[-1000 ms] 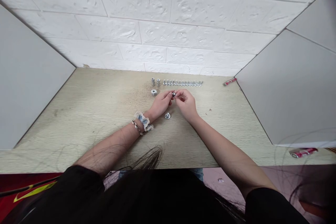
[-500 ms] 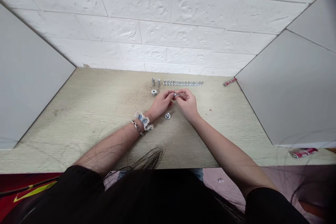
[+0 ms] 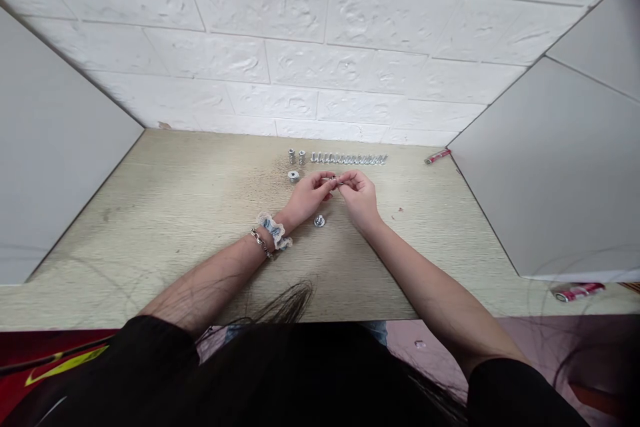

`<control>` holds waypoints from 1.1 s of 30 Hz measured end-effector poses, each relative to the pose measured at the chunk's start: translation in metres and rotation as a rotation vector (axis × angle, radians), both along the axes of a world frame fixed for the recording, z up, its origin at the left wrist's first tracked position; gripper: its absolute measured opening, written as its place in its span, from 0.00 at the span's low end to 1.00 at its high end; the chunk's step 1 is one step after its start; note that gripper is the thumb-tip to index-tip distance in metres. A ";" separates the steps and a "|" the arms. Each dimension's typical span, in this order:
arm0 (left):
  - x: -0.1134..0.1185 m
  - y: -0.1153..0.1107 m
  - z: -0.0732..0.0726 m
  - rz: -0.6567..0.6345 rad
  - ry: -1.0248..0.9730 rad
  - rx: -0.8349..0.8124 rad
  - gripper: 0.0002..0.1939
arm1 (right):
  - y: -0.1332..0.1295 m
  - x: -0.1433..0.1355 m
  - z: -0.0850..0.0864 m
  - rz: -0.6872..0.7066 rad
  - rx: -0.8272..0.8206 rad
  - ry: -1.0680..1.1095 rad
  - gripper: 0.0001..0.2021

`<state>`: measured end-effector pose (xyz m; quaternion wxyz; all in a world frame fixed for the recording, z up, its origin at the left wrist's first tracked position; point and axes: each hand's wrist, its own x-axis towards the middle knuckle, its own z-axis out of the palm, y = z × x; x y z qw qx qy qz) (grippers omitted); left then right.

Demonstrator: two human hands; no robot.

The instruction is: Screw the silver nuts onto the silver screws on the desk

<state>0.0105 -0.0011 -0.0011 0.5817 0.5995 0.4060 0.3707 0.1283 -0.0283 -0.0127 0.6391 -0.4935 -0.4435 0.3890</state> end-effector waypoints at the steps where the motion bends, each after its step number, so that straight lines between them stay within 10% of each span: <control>1: 0.000 0.000 0.000 0.001 0.001 0.004 0.15 | 0.000 0.001 -0.001 -0.007 0.006 0.023 0.04; 21: 0.002 0.002 -0.004 0.086 0.018 0.065 0.10 | 0.005 0.004 -0.010 -0.039 -0.091 -0.143 0.05; 33: -0.001 -0.003 -0.009 0.063 0.079 0.282 0.14 | 0.001 0.004 -0.003 0.103 -0.132 -0.182 0.26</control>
